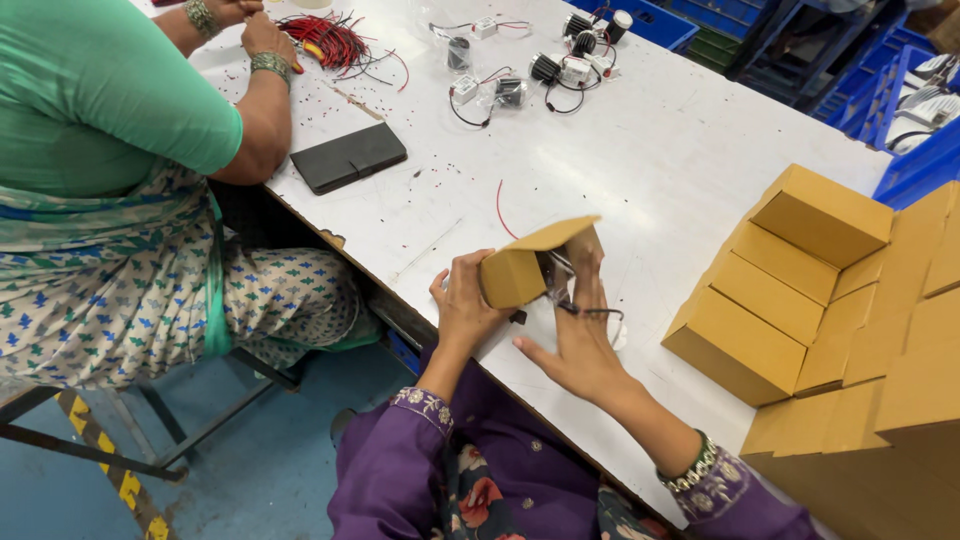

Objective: The person folds a cardboard box, places a light fixture with wiring into the box, and secures the lid by hand.

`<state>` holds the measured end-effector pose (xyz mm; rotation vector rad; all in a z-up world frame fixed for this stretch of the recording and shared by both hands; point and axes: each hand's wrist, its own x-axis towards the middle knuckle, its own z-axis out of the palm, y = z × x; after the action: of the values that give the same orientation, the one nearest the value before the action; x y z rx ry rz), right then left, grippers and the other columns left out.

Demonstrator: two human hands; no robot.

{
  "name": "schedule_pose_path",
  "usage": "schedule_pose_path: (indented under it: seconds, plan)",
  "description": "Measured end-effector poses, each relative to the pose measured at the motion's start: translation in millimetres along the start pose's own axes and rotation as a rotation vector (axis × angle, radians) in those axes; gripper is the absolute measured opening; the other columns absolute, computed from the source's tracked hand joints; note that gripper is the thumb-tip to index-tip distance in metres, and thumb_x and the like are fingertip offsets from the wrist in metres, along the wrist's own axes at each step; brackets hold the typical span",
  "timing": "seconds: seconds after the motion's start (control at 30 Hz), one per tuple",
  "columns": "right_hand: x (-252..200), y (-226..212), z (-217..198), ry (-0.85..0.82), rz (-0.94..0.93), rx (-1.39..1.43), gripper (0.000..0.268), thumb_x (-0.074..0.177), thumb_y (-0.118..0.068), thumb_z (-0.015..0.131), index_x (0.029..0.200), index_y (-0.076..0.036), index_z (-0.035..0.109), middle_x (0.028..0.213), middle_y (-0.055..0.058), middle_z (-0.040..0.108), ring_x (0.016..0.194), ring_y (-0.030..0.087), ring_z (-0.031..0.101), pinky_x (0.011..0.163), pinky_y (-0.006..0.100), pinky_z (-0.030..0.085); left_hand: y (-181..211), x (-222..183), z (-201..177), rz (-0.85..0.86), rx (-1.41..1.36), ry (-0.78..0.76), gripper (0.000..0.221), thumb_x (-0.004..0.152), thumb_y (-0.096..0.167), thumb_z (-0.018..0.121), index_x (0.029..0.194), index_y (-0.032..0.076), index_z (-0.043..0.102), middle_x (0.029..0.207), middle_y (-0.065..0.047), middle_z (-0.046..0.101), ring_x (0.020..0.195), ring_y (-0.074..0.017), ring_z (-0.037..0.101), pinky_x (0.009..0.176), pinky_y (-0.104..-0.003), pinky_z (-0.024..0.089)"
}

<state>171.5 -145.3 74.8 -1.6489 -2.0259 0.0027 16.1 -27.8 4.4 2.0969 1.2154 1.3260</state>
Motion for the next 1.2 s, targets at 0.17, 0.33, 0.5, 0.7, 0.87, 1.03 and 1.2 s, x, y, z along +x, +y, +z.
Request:
schedule_pose_path:
  seconds: [0.17,0.33,0.5,0.7,0.87,1.03,1.2]
  plan:
    - [-45.0,21.7,-24.7,-0.308,0.221,0.253,0.077,0.093,-0.054,0.067,0.150,-0.007,0.049,0.157,0.022,0.043,0.147,0.037,0.039,0.124,0.048,0.034,-3.8,5.6,1.9,-0.167,-0.004,-0.084,0.087,0.069,0.053,0.086,0.138,0.016,0.048,0.126,-0.004,0.057,0.124,-0.0202,0.055,0.113,-0.054,0.023]
    - [-57.2,65.3,-25.1,0.044,0.336,-0.123,0.079,0.092,-0.054,0.072,0.155,-0.017,0.044,0.158,0.011,0.047,0.143,0.029,0.042,0.117,0.043,0.036,3.9,6.0,-4.7,-0.144,-0.028,-0.158,0.091,0.069,0.056,0.086,0.141,0.016,0.047,0.126,-0.005,0.058,0.126,-0.0226,0.055,0.117,-0.055,0.021]
    - [-44.4,66.6,3.8,-0.125,0.336,-0.091,0.105,0.073,-0.058,0.080,0.151,-0.005,0.032,0.155,0.024,0.032,0.142,0.041,0.030,0.105,0.058,0.030,42.2,11.1,-47.8,0.078,-0.240,0.076,0.100,0.073,0.052,0.085,0.148,0.007,0.037,0.139,-0.016,0.043,0.132,-0.0383,0.042,0.110,-0.050,0.029]
    - [-25.6,56.8,3.7,-0.303,0.311,-0.085,0.099,0.071,-0.059,0.079,0.147,-0.010,0.038,0.143,0.013,0.048,0.138,0.033,0.040,0.107,0.051,0.033,95.9,28.5,-89.6,0.481,0.035,-0.017,0.042,0.093,0.034,0.076,0.128,0.015,0.066,0.132,-0.002,0.065,0.135,-0.0240,0.052,0.111,-0.043,0.036]
    - [-32.4,57.8,-2.3,-0.160,0.369,0.016,0.087,0.068,-0.048,0.081,0.142,-0.013,0.052,0.131,0.012,0.054,0.124,0.030,0.054,0.099,0.045,0.047,113.2,59.3,-79.8,0.590,0.426,-0.274,0.037,0.086,0.042,0.075,0.106,0.011,0.072,0.113,-0.004,0.069,0.121,-0.0231,0.055,0.103,-0.045,0.036]
    - [-44.2,74.3,-19.7,0.136,0.433,0.737,0.076,0.077,-0.041,0.076,0.139,-0.002,0.059,0.125,0.016,0.057,0.113,0.028,0.064,0.087,0.039,0.059,103.9,75.9,-68.1,0.568,0.535,-0.542,0.036,0.084,0.044,0.074,0.095,0.010,0.073,0.101,-0.004,0.071,0.115,-0.0255,0.054,0.099,-0.046,0.037]
    - [-26.4,68.1,-50.7,0.279,0.121,1.915,0.082,0.096,-0.056,0.067,0.145,0.009,0.053,0.127,0.024,0.060,0.109,0.036,0.067,0.086,0.041,0.058,94.6,76.1,-68.8,0.612,0.460,-0.489,0.031,0.082,0.036,0.075,0.100,0.010,0.072,0.106,-0.002,0.070,0.121,-0.0280,0.051,0.098,-0.045,0.037]
